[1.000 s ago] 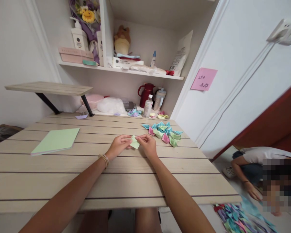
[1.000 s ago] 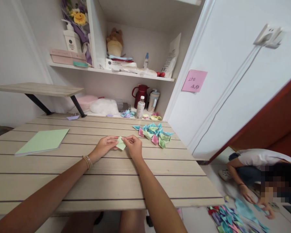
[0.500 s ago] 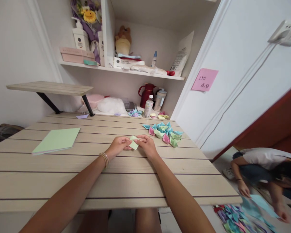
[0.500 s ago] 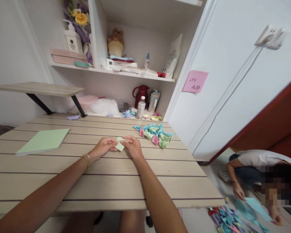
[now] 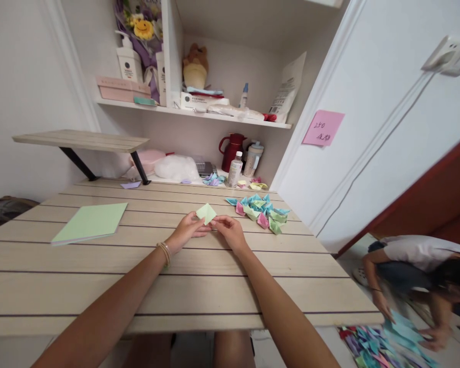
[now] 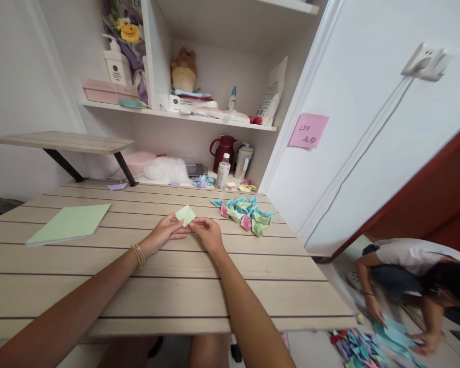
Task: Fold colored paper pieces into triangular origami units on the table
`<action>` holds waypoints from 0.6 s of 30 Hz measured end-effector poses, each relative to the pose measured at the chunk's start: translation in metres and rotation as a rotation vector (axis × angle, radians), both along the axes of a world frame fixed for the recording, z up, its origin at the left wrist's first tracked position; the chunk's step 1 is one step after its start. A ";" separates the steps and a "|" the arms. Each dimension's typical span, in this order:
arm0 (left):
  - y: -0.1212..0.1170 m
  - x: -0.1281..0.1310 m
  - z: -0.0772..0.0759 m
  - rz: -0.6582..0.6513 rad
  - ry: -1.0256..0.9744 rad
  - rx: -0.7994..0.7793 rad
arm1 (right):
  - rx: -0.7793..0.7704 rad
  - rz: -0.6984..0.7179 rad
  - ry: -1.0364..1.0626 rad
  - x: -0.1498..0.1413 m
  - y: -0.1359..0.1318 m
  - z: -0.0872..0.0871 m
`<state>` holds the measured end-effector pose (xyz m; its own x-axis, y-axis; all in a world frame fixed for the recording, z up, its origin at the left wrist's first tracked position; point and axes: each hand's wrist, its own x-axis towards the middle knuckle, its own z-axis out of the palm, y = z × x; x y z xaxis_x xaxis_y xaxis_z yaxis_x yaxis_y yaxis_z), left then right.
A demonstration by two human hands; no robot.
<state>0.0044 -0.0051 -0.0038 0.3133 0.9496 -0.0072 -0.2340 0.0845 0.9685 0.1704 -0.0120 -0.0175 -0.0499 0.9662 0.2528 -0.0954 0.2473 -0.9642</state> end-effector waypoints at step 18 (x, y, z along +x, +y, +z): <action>-0.004 -0.004 0.002 0.062 0.347 0.398 | 0.424 -0.259 -0.685 0.007 -0.003 0.004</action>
